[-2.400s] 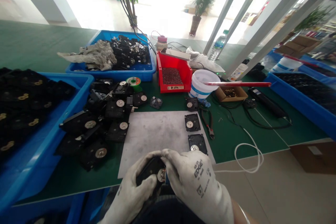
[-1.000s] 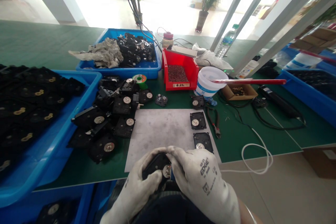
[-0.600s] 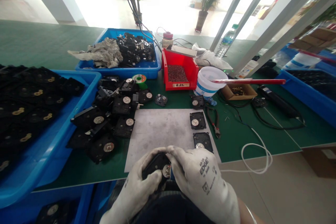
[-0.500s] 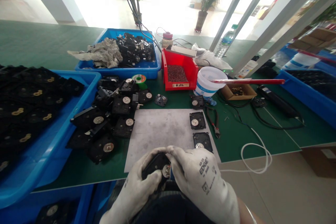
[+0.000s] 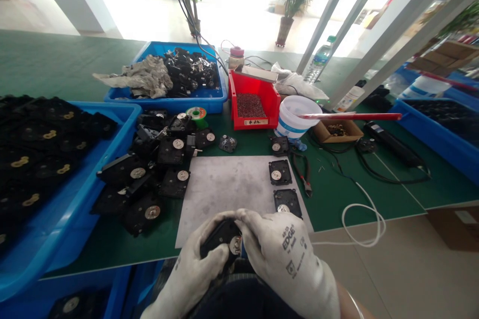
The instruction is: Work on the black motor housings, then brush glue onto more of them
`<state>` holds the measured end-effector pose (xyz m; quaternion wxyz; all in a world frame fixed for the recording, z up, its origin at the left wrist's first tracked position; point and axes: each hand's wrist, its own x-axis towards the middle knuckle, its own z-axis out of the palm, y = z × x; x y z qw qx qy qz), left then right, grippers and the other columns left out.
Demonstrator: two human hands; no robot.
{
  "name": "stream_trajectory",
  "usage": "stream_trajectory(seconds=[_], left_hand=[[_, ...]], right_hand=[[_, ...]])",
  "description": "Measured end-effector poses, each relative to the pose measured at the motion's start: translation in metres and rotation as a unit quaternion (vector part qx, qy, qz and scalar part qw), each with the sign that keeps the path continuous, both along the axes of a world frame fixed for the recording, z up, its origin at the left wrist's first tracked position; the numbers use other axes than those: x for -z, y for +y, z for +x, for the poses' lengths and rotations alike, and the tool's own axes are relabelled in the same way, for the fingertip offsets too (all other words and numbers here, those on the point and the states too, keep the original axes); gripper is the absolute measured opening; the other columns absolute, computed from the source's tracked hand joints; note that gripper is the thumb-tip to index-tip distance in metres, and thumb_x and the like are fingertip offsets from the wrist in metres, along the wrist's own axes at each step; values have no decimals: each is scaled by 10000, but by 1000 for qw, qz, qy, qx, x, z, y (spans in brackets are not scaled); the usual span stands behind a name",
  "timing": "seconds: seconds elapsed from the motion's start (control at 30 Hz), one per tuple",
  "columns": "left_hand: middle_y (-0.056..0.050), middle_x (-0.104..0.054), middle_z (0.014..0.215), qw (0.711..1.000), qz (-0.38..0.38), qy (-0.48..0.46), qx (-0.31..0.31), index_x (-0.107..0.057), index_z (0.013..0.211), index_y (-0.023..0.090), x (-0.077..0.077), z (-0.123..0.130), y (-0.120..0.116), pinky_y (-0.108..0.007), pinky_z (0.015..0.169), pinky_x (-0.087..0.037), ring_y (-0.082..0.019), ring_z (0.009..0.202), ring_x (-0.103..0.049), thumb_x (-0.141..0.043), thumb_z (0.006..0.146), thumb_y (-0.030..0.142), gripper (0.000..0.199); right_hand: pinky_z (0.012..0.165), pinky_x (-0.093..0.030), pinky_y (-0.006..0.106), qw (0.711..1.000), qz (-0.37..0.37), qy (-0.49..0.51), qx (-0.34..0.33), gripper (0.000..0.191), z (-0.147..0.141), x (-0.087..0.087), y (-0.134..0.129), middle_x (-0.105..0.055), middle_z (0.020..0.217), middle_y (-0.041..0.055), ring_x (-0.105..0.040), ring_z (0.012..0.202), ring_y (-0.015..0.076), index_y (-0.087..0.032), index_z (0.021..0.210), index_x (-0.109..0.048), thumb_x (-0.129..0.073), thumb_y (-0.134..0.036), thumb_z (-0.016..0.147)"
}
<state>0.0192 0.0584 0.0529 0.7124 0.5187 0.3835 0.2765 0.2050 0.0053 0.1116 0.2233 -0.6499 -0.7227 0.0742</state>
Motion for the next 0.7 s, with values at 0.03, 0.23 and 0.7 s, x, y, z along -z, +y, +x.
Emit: stream_trajectory(seconds=[0.03,0.23,0.7], left_hand=[[-140,-726,1386,1000,0,-7,3,-687,1377,201,3,0,0,-480,1154,-511,-396,1317,-652,-736,898,492,563],[-154,-712,1412,1000,-7,-3,3,-677,1394,192,6,-2,-1,-494,1187,-478,-408,1380,-604,-752,893,534,612],[-155,-738,1365,1000,2,23,-20,-732,1323,195,5,-3,-1,-469,1115,-544,-418,1325,-643,-793,831,576,625]], right_hand=[[660,-416,316,1000,-1,1,0,255,0,0,0,-835,947,68,-803,776,223,-182,1121,-740,-531,-141,982],[674,-417,312,1000,2,-5,6,251,0,4,0,-831,910,69,-784,722,218,-187,1134,-745,-536,-156,999],[685,-450,312,1000,6,-3,3,255,0,4,0,-827,897,82,-786,725,226,-173,1130,-748,-533,-165,993]])
